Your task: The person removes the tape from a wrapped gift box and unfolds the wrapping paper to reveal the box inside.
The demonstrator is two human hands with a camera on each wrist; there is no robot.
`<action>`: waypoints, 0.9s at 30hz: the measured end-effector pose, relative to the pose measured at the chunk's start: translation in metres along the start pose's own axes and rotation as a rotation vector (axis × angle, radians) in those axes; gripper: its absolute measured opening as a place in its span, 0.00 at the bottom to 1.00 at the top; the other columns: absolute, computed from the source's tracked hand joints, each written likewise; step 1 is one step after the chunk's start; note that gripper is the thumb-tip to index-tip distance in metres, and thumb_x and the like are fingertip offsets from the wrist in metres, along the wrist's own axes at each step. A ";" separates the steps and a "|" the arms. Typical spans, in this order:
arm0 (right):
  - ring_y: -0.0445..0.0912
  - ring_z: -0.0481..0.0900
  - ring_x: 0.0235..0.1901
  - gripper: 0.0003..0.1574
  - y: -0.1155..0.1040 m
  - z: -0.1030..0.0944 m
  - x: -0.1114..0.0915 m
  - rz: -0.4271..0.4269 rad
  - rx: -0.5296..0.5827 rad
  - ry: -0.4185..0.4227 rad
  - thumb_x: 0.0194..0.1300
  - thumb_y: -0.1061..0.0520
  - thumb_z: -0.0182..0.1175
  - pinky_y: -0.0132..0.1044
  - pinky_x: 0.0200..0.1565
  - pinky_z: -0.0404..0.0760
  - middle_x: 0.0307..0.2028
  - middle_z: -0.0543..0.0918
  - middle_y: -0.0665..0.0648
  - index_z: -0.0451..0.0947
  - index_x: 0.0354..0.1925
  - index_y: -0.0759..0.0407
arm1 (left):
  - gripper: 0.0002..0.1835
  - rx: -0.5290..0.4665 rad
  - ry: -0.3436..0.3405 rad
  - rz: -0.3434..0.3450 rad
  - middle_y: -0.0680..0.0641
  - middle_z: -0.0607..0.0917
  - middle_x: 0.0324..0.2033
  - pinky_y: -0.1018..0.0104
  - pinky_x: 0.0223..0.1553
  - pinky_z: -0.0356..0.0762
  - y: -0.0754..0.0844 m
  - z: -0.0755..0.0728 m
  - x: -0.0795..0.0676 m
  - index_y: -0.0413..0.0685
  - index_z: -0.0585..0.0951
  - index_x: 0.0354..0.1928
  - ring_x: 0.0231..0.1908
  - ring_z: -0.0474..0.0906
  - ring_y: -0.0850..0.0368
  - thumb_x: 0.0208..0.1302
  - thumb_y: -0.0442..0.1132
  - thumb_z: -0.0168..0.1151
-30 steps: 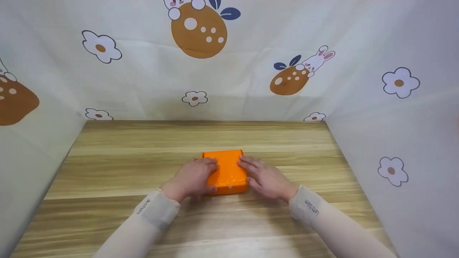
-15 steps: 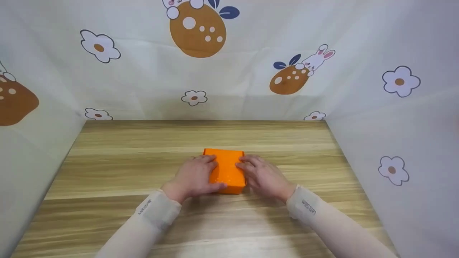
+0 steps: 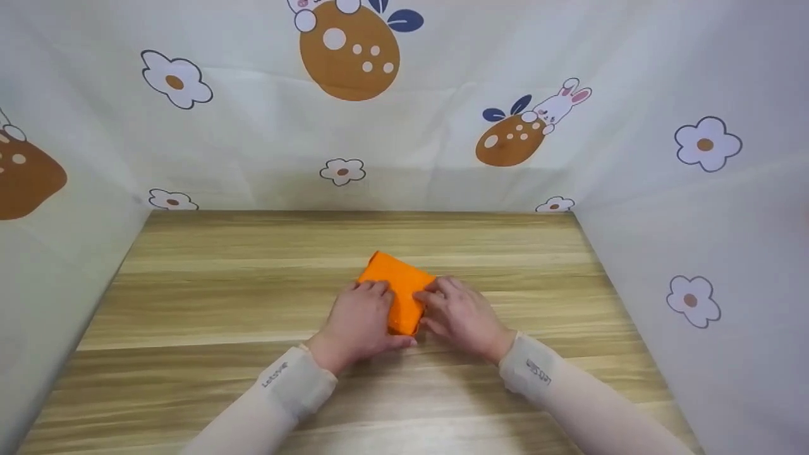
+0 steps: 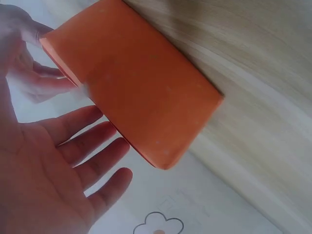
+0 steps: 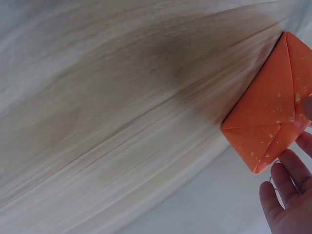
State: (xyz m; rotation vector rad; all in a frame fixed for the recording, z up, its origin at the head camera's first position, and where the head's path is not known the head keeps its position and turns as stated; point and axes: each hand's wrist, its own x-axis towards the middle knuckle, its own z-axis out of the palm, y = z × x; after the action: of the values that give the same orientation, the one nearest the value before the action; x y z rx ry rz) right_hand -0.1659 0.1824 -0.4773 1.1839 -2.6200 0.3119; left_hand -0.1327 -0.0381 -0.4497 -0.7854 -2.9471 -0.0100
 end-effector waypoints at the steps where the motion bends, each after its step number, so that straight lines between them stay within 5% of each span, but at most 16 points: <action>1: 0.45 0.68 0.49 0.28 -0.001 0.000 0.000 -0.004 0.002 0.006 0.59 0.43 0.61 0.41 0.52 0.71 0.48 0.72 0.50 0.75 0.56 0.50 | 0.51 -0.006 0.008 0.002 0.42 0.77 0.51 0.47 0.50 0.67 0.000 0.001 0.000 0.39 0.76 0.52 0.49 0.71 0.44 0.46 0.79 0.43; 5: 0.45 0.68 0.49 0.28 -0.002 -0.001 0.000 -0.011 0.000 0.011 0.58 0.42 0.61 0.41 0.51 0.71 0.48 0.71 0.49 0.75 0.55 0.50 | 0.46 -0.022 0.018 0.004 0.42 0.77 0.50 0.47 0.51 0.65 -0.001 0.002 -0.001 0.39 0.76 0.51 0.50 0.71 0.45 0.46 0.74 0.52; 11: 0.44 0.68 0.49 0.28 -0.002 -0.001 -0.001 -0.026 0.011 0.004 0.58 0.43 0.61 0.41 0.51 0.71 0.49 0.71 0.50 0.75 0.56 0.50 | 0.51 0.023 -0.008 -0.024 0.41 0.77 0.48 0.46 0.53 0.63 0.005 0.002 0.001 0.39 0.75 0.52 0.48 0.72 0.43 0.46 0.80 0.42; 15: 0.45 0.68 0.52 0.28 -0.001 0.000 -0.002 -0.049 0.005 0.008 0.58 0.45 0.62 0.42 0.52 0.71 0.54 0.70 0.51 0.74 0.56 0.50 | 0.48 0.035 0.011 -0.035 0.42 0.77 0.43 0.46 0.52 0.63 0.008 0.002 0.001 0.39 0.75 0.50 0.44 0.73 0.43 0.46 0.77 0.47; 22: 0.49 0.65 0.59 0.26 0.000 -0.002 -0.004 -0.078 0.011 -0.005 0.56 0.50 0.64 0.46 0.58 0.64 0.63 0.65 0.54 0.75 0.54 0.50 | 0.41 -0.022 0.016 0.022 0.42 0.75 0.53 0.47 0.57 0.58 0.000 0.004 -0.001 0.38 0.74 0.54 0.53 0.69 0.44 0.49 0.67 0.55; 27: 0.48 0.66 0.59 0.25 0.003 -0.003 -0.004 -0.107 0.032 0.001 0.54 0.52 0.64 0.43 0.61 0.60 0.60 0.68 0.53 0.74 0.52 0.53 | 0.39 -0.068 -0.018 0.063 0.42 0.72 0.58 0.48 0.60 0.55 -0.010 0.004 -0.003 0.40 0.72 0.58 0.58 0.65 0.45 0.50 0.61 0.58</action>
State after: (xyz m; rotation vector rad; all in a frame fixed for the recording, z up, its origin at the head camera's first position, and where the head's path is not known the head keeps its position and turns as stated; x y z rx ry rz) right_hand -0.1648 0.1878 -0.4759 1.3278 -2.5482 0.3355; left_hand -0.1356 -0.0476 -0.4534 -0.8912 -2.9519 -0.0995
